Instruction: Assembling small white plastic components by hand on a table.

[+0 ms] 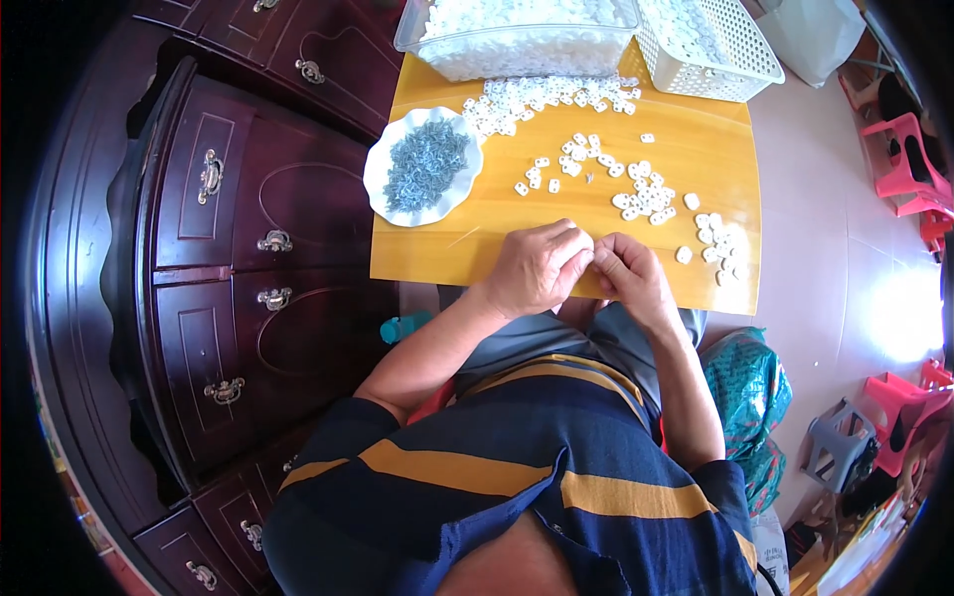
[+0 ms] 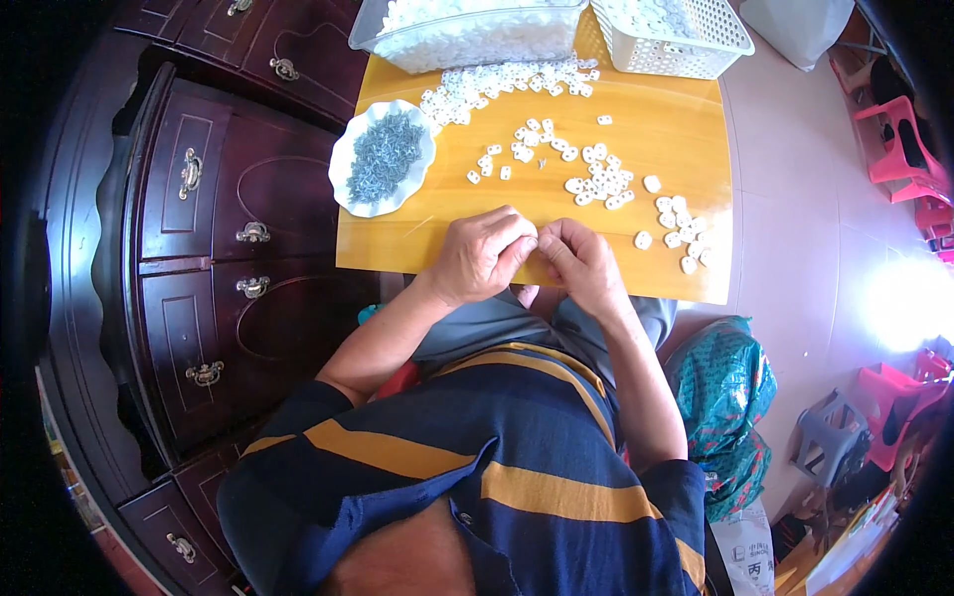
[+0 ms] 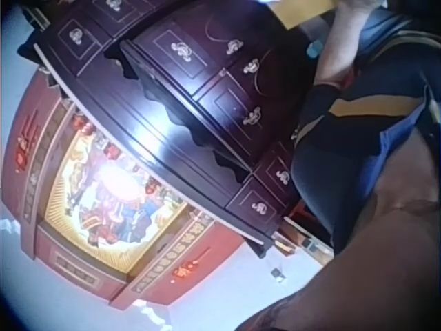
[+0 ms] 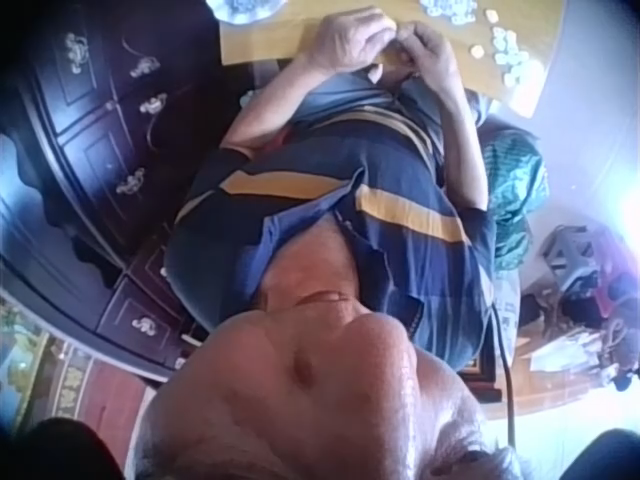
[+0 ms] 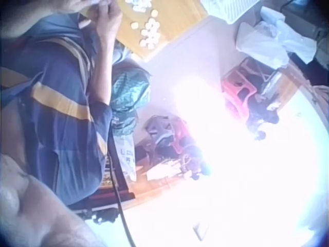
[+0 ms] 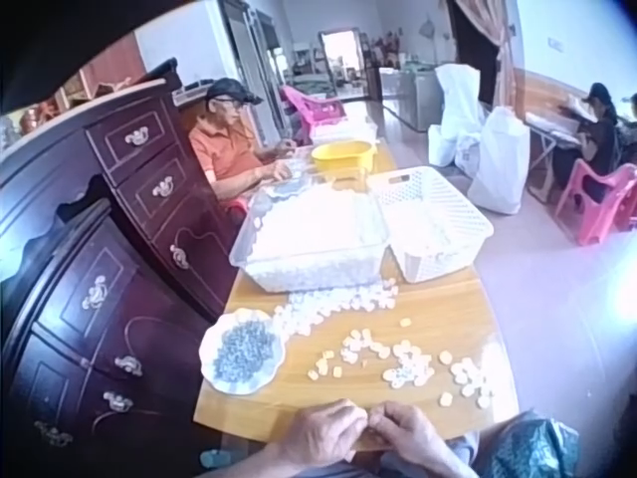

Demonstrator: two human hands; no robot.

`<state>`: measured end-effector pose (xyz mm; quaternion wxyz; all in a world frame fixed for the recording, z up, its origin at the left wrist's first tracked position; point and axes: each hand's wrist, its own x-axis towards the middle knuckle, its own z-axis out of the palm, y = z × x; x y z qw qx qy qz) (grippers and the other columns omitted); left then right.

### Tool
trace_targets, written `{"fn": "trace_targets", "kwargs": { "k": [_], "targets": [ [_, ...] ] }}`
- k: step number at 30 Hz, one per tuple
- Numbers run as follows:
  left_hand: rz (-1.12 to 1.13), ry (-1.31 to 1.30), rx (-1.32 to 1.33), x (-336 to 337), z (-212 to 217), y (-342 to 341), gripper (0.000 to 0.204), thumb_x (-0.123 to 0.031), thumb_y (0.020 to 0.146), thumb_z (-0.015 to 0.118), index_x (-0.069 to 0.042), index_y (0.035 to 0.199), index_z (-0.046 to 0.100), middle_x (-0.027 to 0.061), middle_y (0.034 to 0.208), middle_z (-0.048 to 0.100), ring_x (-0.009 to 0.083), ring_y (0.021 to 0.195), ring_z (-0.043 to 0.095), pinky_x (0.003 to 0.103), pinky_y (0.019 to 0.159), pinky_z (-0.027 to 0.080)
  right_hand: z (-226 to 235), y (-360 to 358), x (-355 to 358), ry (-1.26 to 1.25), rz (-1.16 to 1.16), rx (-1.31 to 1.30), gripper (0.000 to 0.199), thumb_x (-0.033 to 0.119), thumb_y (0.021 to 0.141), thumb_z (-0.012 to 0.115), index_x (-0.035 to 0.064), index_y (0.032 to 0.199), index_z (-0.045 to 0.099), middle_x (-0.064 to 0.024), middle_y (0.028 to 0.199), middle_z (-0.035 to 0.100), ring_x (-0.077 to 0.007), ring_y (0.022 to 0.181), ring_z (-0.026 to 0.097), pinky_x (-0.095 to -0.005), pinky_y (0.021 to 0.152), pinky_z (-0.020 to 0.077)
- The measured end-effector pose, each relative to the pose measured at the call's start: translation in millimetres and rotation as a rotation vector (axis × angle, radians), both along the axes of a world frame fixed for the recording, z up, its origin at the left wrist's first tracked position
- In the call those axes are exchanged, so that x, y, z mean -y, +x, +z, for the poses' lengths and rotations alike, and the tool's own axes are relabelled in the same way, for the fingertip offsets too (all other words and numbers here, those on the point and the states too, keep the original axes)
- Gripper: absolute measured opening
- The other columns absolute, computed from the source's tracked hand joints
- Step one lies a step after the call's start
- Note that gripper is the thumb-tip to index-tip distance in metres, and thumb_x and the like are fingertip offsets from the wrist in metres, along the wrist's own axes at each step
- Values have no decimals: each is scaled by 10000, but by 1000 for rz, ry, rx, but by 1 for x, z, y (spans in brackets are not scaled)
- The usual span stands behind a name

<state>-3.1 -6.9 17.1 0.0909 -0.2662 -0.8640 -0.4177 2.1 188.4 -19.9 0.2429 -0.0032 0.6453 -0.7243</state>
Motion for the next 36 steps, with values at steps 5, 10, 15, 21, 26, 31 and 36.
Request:
{"fn": "trace_targets", "kwargs": {
  "k": [5,10,15,21,26,31,36],
  "targets": [
    [39,81,65,-2,-5,2,48,-26,921,671,-41,907,628,127,801,626,339,706,639,413,619,505,-1,4,3,31,-39,-64,211,223,1053,622,18,1021,657,34,761,573,-52,641,498,-224,563,413],
    [68,65,-12,-1,-10,6,57,-19,919,682,-40,924,629,124,816,632,336,717,645,408,620,508,6,1,2,-52,-4,81,204,235,1057,620,38,1020,658,36,781,578,-48,672,502,-214,595,426],
    [0,77,-35,-1,-7,4,102,7,882,705,-45,943,642,122,824,639,324,718,660,398,616,520,11,1,-4,-125,-19,196,202,260,1057,621,67,1012,654,42,819,571,-45,720,509,-203,631,433],
    [-12,36,-56,1,-8,2,116,22,850,711,-45,922,651,125,800,646,315,688,660,383,594,520,11,1,-2,-122,-36,182,200,259,1053,626,66,1007,651,49,816,562,-39,711,500,-196,621,419],
    [30,134,88,0,-3,2,73,30,869,679,-33,889,648,97,761,632,225,648,637,334,573,495,9,1,4,-93,-47,31,165,197,1047,628,43,992,650,57,769,548,-33,660,470,-200,594,394],
    [86,300,285,0,-10,5,32,1,902,663,-18,887,642,36,740,612,87,646,578,280,558,457,4,6,11,-15,-109,-48,132,154,1028,637,33,980,653,44,751,570,-41,663,494,-211,598,408],
    [100,470,654,6,-26,2,105,-97,985,621,-26,910,643,2,758,616,53,645,542,225,580,436,13,7,20,226,-167,-309,119,136,1006,652,22,974,649,8,730,597,-63,666,529,-246,619,455]
  ]
}}
